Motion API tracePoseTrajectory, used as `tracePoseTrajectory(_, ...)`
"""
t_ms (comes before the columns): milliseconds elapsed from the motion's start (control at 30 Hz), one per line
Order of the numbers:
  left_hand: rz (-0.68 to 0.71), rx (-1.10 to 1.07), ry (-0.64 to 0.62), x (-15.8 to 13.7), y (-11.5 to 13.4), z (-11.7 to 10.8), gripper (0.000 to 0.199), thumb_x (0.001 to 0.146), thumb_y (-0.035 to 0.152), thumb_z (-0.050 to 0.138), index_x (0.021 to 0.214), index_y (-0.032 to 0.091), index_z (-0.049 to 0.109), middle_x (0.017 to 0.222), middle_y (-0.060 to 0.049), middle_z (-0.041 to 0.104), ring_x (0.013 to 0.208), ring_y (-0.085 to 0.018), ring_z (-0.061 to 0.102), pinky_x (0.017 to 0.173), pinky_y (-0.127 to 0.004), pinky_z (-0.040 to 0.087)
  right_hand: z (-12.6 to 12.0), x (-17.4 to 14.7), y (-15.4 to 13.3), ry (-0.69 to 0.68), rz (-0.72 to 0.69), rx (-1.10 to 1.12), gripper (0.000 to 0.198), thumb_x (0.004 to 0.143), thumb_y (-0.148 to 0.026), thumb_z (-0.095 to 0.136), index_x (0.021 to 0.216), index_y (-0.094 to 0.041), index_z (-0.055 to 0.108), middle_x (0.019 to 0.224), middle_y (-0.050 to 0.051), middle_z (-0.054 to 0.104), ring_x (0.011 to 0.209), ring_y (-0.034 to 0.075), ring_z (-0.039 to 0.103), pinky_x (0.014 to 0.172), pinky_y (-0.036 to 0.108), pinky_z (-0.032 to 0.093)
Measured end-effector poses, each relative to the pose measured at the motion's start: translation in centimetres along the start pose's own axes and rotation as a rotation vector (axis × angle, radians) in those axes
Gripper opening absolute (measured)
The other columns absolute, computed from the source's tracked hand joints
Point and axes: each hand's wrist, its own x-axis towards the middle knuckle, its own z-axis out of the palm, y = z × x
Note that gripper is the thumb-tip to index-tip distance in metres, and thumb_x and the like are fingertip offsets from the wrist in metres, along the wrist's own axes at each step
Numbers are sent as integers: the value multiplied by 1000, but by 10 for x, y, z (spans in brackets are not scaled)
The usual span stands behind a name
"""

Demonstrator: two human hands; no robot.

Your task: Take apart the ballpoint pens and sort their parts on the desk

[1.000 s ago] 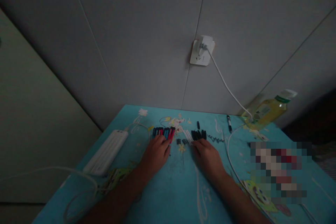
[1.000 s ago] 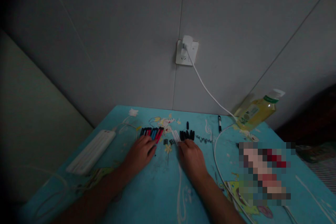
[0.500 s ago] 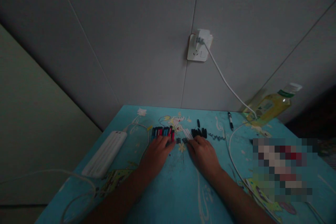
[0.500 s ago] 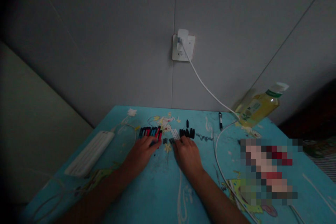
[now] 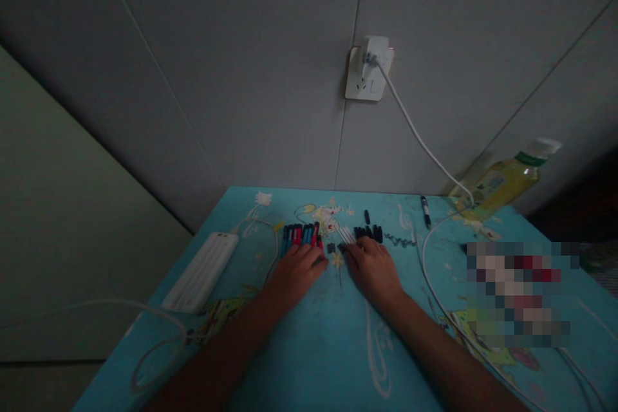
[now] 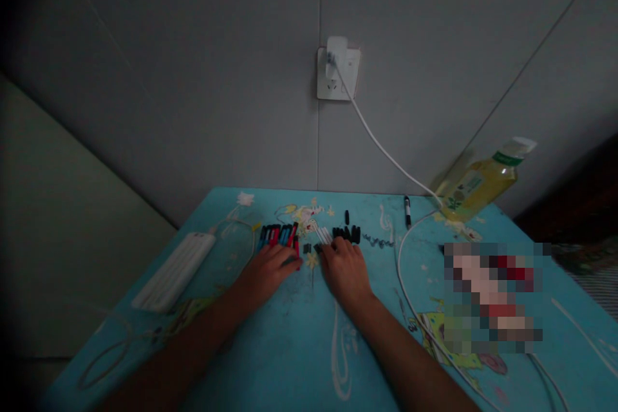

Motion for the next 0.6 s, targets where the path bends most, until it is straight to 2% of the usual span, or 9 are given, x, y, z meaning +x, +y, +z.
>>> tracePoseTrajectory(167,107,-75,-10,0,2,-2,15,95,17,53,105,20,63,102,-6,61,98,-20,55,83,-35,43,1,0,-2,16,2,-4,23,98,-29,48,104,-22,69,94,8,60,88,21,57,83,34,39)
tracePoseTrajectory(333,134,-140,73,3,6,-6,16,98,18,47,101,19,62,101,-7,64,95,-20,58,82,-35,45,2,-1,-2,23,29,-14,24,97,-28,48,90,-19,69,92,8,60,88,22,56,81,34,38)
tracePoseTrajectory(400,112,-250,163,2,8,-8,15,98,19,45,105,18,59,104,-7,65,97,-20,59,84,-37,46,2,-1,-1,21,35,-20,24,97,-27,47,88,-19,68,91,8,60,87,22,56,81,34,39)
tracePoseTrajectory(500,55,-537,369,-2,11,-10,15,98,16,45,111,20,51,108,-7,66,102,-19,60,89,-38,48,1,-2,0,21,38,-17,22,96,-25,48,88,-18,67,91,8,61,86,21,56,80,34,39)
tracePoseTrajectory(600,-40,-761,528,-6,15,-10,18,98,15,42,114,22,45,107,-8,67,104,-19,60,91,-41,50,0,-5,3,35,44,38,21,96,-23,48,89,-17,67,91,8,62,84,21,57,81,33,41)
